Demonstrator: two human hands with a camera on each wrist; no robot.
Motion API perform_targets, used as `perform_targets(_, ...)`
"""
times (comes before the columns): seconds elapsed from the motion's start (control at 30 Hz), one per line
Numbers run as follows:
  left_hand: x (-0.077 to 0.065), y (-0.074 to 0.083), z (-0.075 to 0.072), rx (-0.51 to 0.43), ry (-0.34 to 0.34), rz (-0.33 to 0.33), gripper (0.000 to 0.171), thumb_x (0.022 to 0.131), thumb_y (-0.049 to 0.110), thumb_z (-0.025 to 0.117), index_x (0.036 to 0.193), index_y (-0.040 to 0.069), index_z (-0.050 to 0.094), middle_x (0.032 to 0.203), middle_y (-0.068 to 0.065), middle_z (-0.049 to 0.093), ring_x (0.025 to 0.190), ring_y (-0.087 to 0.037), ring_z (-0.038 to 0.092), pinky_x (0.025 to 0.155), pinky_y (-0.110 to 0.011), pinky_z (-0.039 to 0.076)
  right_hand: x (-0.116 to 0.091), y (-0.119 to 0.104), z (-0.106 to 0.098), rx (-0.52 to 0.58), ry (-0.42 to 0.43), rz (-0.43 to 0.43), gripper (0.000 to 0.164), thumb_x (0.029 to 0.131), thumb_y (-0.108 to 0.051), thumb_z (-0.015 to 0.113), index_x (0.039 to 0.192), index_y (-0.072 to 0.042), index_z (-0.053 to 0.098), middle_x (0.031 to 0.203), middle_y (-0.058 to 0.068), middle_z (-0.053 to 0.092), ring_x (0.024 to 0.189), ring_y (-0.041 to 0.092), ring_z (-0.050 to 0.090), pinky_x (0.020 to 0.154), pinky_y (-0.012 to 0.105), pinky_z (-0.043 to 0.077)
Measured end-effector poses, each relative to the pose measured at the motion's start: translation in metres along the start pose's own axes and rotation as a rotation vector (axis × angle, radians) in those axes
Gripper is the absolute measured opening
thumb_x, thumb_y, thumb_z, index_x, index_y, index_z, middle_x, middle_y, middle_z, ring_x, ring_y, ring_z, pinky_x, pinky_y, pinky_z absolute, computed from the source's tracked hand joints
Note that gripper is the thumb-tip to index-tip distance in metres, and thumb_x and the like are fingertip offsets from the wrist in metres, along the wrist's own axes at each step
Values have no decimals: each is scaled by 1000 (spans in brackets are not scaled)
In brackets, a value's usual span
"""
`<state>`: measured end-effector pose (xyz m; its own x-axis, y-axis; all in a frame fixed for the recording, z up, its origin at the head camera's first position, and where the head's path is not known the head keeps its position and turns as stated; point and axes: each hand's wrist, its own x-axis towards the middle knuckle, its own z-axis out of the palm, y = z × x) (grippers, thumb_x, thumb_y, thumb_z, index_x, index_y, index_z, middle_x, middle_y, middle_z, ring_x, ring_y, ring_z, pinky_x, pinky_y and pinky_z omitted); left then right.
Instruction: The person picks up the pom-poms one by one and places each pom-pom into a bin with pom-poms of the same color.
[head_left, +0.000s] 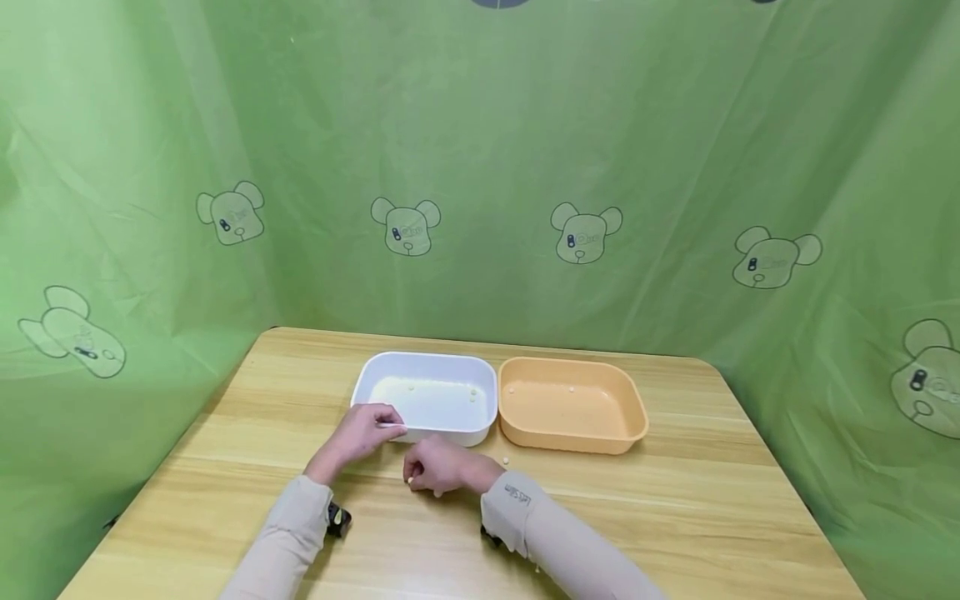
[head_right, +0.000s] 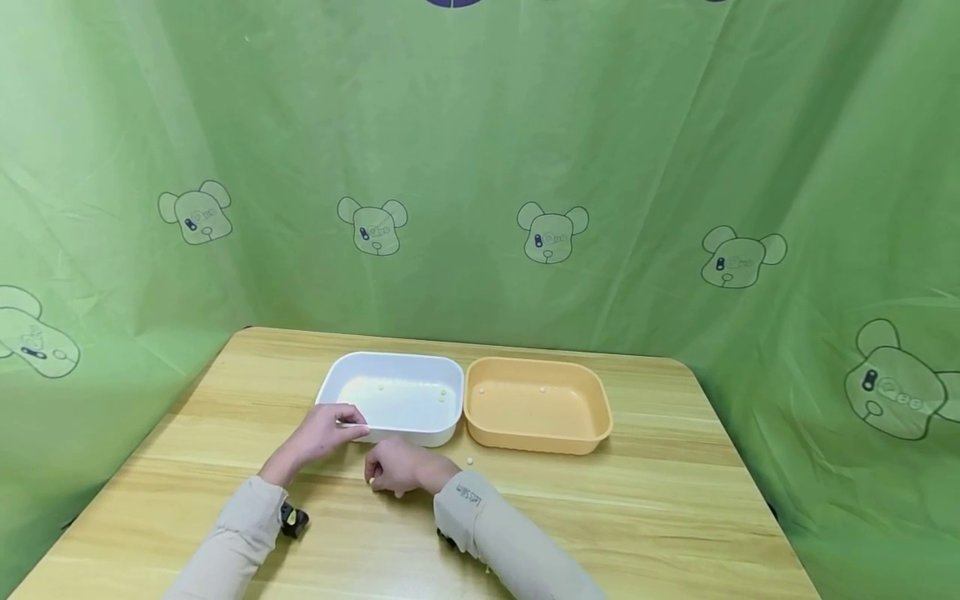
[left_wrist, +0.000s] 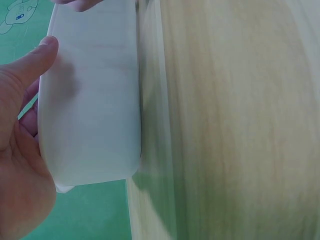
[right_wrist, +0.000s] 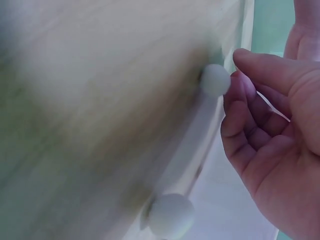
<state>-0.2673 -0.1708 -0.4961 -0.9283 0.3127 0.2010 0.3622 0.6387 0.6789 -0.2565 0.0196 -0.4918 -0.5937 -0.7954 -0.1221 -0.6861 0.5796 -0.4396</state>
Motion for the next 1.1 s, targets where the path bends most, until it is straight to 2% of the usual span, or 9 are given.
perform_targets(0.57,-2,0,1,-11,-4,-23,7,84,26,71,80,22,67,81,12,66,75,-8,59,73,-31,49,-21,-8,-18,47,24,-105,6,83,-5,69,84,-10,69,67,-12,57,50,-6,51,54,11,45)
perform_targets(1.1,-1,2,1,-15,-4,-35,7,84,25,72,79,22,68,80,12,66,74,-7,59,72,-31,49,-35,3,-20,40,40,-103,4,86,-9,68,85,-13,69,73,-15,58,66,-3,53,62,12,45)
